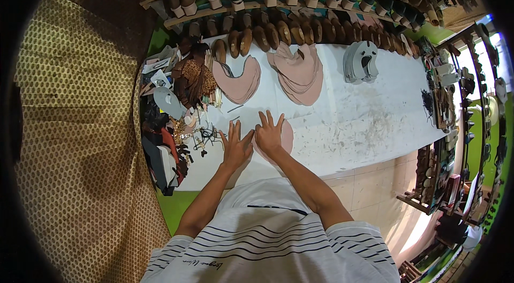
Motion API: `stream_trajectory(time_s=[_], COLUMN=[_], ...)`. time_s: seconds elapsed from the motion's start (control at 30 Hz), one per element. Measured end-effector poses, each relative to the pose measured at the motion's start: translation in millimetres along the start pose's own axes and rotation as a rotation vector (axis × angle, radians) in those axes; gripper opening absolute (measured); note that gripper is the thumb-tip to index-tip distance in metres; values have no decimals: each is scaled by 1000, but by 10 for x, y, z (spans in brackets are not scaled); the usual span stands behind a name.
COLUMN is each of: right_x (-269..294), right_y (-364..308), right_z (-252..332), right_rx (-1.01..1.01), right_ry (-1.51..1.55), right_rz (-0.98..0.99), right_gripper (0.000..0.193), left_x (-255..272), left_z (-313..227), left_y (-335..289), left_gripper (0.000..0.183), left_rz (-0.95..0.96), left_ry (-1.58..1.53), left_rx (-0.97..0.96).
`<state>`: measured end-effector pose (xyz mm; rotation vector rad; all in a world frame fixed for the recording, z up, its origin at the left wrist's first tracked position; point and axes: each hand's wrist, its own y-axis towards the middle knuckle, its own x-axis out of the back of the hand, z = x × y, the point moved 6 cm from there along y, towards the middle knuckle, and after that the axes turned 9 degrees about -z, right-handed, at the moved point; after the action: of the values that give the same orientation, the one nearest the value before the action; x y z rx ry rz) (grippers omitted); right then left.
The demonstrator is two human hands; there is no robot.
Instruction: Inspecting and organizing cut leather shoe upper pieces on a workbench.
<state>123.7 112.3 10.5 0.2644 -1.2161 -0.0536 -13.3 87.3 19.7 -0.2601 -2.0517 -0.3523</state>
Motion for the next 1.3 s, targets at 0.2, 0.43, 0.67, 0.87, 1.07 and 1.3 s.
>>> stream_trajectory(time_s=[0.2,0.43,0.67,0.87,1.07,1.3], right_x=[26,192,222,214,233,302], right_y=[-30,-119,-382,-438,-381,-359], right_z=[-31,-114,-238,-254,-248,-237], right_rx=[-25,-107,-124,-47,-29,-69], right_ry=[1,69,47,-32,-33,25], right_rz=[12,-17,-23,-65,-119,-94], right_gripper=[18,15,12,11,14,15], left_x=[-37,-86,-95,-74,-73,-90], left_z=[-49,-6,12,-13,-25,-2], left_y=[-26,-24,-25,-48,-23,-32], left_gripper=[54,55,51,51,52,52], left_rz=[23,20,19,2,6,5], left_ry=[25,50,38,38,69,87], left_rx=[-2,13,24,23,18,26])
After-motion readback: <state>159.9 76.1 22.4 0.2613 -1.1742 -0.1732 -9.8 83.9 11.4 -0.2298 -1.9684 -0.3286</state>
